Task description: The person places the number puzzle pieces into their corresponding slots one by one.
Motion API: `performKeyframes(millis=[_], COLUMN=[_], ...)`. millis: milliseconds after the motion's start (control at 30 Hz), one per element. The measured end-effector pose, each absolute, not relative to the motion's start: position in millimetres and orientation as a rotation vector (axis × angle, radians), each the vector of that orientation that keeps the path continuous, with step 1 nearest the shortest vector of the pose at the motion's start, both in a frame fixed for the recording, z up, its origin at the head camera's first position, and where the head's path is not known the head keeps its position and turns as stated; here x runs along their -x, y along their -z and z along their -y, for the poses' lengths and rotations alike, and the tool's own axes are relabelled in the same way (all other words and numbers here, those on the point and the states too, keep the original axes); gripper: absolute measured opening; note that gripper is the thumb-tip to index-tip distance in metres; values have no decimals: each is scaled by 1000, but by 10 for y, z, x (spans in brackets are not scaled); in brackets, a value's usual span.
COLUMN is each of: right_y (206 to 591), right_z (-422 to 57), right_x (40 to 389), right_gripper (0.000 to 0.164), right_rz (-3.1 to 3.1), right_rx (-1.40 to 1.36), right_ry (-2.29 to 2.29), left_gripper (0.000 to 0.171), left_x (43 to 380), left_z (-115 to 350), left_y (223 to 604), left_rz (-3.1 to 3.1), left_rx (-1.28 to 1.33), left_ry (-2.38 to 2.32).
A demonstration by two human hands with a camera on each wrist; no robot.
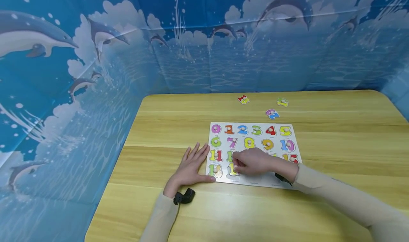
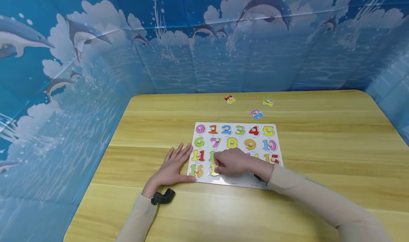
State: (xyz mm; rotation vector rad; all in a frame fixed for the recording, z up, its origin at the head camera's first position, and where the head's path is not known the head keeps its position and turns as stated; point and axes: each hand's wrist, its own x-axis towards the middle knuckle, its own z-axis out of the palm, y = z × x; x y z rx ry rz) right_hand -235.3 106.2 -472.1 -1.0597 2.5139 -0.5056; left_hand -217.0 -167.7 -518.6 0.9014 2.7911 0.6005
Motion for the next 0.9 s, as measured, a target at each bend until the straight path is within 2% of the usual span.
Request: performKeyframes(millis=[900], right_y=[4728], right_z=[-951], right_x=[2255], right_gripper=[21], right_rz=[-2485], right_rx=[995], right_ry=[486], left_gripper=[108], left_x=[2177], left_z=[1679], left_y=[5202], left_rz=[-2785], left_rx=[-899], left_ry=[-594])
